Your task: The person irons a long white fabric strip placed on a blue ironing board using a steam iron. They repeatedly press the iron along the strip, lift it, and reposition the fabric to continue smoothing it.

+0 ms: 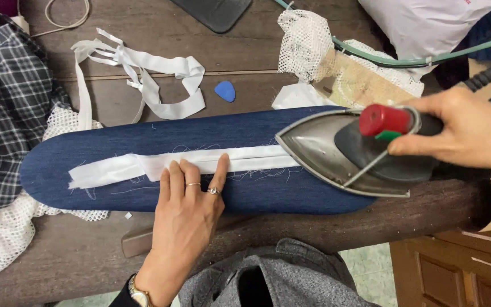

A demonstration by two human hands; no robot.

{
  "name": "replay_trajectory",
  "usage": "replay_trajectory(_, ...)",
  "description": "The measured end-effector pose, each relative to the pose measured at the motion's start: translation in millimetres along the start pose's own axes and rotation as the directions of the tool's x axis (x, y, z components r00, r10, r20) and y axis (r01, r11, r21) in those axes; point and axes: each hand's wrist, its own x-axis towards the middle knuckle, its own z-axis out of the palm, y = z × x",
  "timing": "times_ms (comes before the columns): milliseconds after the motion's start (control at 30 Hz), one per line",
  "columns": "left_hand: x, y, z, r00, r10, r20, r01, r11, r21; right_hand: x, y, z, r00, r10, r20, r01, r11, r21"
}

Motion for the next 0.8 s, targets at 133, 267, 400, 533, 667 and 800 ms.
replay_trajectory(133,-2,1,4,1.000,-0.008,-0.003,0.008,1.000,-0.006,-4,0,13,0.999,0.042,0.014,-0.042,0.999,-0.025)
replay_trajectory(267,-3,2,4,1.000,-0.009,0.015,0.009,1.000,-0.008,-3,-2,22,0.999,0.042,0.031,-0.040,0.997,-0.060)
replay_trajectory(400,-4,0,5,0.999,-0.007,0.041,0.008,1.000,-0.007,2,2,28,1.000,0.005,0.016,-0.004,0.996,-0.088)
replay_trajectory(533,-6,-7,3,1.000,-0.012,0.007,0.012,1.000,-0.022,3,-8,27,0.997,0.046,0.060,-0.039,0.993,-0.113)
replay_trajectory(667,-11,-13,6,0.995,-0.041,-0.089,0.036,0.998,-0.057,6,-9,30,1.000,-0.004,0.014,0.006,0.987,-0.163)
replay_trajectory(800,-14,-19,6,0.993,-0.039,-0.112,0.032,0.998,-0.056,6,-20,29,0.999,-0.047,-0.001,0.046,0.984,-0.171)
